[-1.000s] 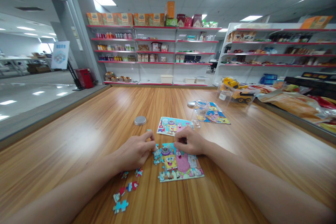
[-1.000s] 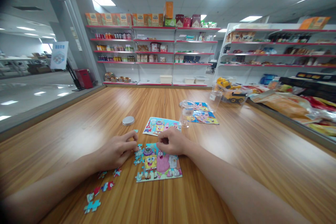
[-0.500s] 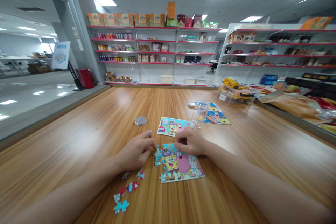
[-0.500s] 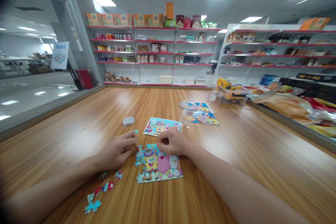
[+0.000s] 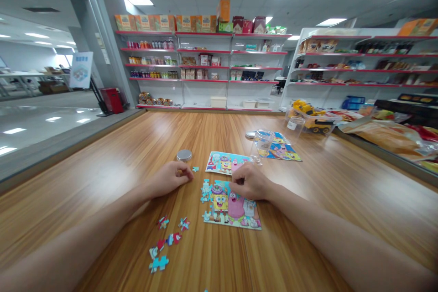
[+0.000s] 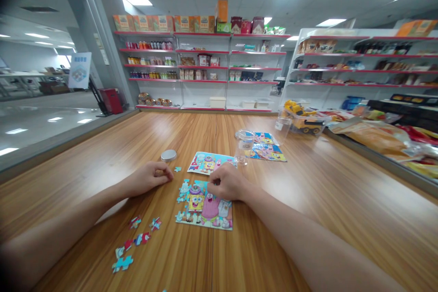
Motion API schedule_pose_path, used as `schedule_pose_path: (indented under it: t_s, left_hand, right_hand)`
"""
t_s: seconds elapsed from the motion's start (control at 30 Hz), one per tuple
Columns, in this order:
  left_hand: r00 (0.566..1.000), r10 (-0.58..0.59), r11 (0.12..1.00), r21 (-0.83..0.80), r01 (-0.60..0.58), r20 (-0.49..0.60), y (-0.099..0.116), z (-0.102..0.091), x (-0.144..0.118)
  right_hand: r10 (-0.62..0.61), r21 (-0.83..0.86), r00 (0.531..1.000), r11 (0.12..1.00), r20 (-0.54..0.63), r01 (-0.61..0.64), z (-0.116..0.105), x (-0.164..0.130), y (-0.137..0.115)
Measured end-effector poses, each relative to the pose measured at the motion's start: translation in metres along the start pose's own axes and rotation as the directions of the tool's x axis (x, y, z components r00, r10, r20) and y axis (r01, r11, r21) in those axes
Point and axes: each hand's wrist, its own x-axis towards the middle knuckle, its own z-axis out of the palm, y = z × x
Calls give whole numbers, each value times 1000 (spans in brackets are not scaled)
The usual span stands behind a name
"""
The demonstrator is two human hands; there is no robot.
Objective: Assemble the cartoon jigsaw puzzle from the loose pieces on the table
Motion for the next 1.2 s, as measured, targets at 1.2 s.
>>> schedule_pose_path:
  t_s: [1.2]
  left_hand:
    - [831,-29,905,367,-214,555,87,-1,-41]
  right_hand:
    - [17,-26,1000,1000,10,-17,-1,-2,-1]
